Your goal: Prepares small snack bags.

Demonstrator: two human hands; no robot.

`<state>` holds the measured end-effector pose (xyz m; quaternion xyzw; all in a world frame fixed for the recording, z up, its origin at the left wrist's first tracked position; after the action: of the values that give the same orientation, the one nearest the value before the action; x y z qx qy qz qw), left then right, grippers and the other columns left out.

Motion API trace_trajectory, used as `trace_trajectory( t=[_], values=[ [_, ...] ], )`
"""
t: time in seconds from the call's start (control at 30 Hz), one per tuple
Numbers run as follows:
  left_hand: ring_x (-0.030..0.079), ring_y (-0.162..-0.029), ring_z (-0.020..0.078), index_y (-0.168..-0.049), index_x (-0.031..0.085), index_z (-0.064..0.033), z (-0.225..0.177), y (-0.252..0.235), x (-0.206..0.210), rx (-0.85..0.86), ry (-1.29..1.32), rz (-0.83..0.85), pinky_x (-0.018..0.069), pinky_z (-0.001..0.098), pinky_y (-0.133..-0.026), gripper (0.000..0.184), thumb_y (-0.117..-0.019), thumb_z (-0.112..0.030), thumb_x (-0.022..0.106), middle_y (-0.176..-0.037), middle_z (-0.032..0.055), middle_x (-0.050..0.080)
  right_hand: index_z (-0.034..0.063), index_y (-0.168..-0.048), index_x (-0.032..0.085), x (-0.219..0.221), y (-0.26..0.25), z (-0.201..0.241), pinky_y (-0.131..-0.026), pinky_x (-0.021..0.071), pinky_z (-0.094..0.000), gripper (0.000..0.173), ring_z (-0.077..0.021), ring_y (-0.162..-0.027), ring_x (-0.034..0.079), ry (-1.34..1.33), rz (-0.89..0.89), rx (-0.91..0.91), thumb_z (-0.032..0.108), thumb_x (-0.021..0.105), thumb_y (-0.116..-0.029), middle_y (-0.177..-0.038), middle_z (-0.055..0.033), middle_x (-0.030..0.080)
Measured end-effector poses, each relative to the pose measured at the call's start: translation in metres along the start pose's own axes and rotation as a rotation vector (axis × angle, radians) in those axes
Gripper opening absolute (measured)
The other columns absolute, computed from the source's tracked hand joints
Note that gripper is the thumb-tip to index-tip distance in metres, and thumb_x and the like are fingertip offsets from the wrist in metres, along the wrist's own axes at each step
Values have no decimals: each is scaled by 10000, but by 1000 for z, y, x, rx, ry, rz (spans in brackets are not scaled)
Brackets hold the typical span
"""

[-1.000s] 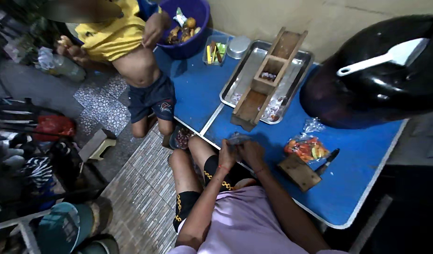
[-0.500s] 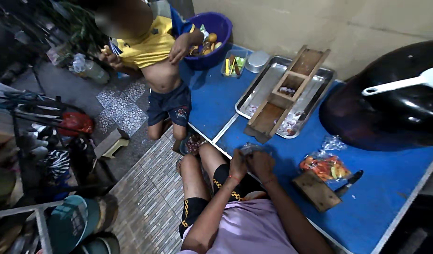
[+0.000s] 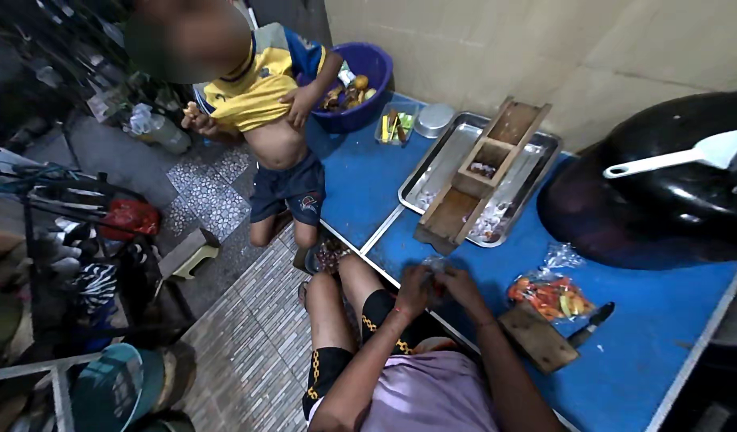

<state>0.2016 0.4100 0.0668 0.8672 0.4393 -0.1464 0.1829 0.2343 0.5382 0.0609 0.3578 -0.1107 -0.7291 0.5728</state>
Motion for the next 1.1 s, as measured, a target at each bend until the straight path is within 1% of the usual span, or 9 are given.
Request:
trace_trajectory(
  t=[0.07,0.2,0.27,0.4,0.53,0.63,0.73,0.97,1.1],
  values=[
    [554,-1268,414,-1336,609,64,-4,1,3,11,-9,-4,459,474,-1093,385,-955,19,584,-1354,323,555,-99,-1152,658,-1,0,-3,-917,498,-519,286,-322,-988,632,-87,12,16,147,587,-1025,-1092,-263,663],
    [560,-1252,430,-1339,622,46,-7,1,6,16,-30,17,467,477,-1081,390,-952,-3,616,-1366,340,535,-71,-1158,639,-3,2,-10,-719,496,-365,261,-175,-784,572,-216,35,49,143,538,-1048,-960,-156,640],
    [560,-1254,427,-1344,626,30,-4,0,7,7,-44,28,467,468,-1083,375,-972,-13,600,-1383,338,522,-70,-1139,634,-6,6,-8,-677,472,-309,268,-125,-731,535,-217,33,60,151,497,-1073,-913,-111,613],
    [545,-1284,428,-1291,662,41,-7,-1,7,15,-93,49,446,462,-1111,317,-992,-11,571,-1386,336,527,-79,-1116,669,-15,12,-5,-756,479,-343,287,-150,-806,560,-141,41,16,151,501,-1077,-987,-151,652],
    [563,-1268,420,-1232,683,61,-10,-2,7,81,-164,40,450,463,-1109,287,-970,-14,594,-1344,320,569,-41,-1051,707,-20,15,-5,-716,471,-307,234,-105,-753,548,-56,106,-86,160,588,-1040,-914,-100,666],
    [511,-1329,450,-1250,665,55,-10,-2,9,119,-180,-30,425,490,-1132,307,-956,-7,600,-1427,329,508,-24,-1000,731,-21,13,-8,-732,482,-327,231,-118,-773,586,-4,153,-148,144,575,-1032,-911,-95,702],
    [446,-1384,473,-1229,694,34,-11,-2,11,134,-203,-41,381,512,-1165,306,-935,3,613,-1484,324,462,-53,-1060,727,-23,14,-9,-853,520,-388,265,-180,-886,645,42,190,-174,137,542,-1056,-1008,-157,719],
    [444,-1383,472,-1108,738,41,-23,-1,7,176,-237,58,362,503,-1174,212,-936,-4,623,-1458,322,490,-72,-1106,704,-31,18,-6,-812,498,-340,239,-141,-825,599,77,186,-210,117,567,-1054,-994,-159,701],
    [434,-1392,476,-986,764,20,-25,0,5,280,-296,-17,333,568,-1175,146,-920,-1,636,-1437,305,521,-60,-1116,709,-32,22,-2,-824,502,-327,222,-126,-842,617,83,200,-268,107,582,-1041,-1005,-147,714]
  ],
)
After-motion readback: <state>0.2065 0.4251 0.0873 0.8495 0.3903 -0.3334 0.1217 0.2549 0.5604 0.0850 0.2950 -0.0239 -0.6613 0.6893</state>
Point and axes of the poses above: each hand's wrist, its own y-axis away from the middle knuckle, its own x-axis out of the palm, z = x × y, the point moved 6 cm from there along -y, towards the middle knuckle
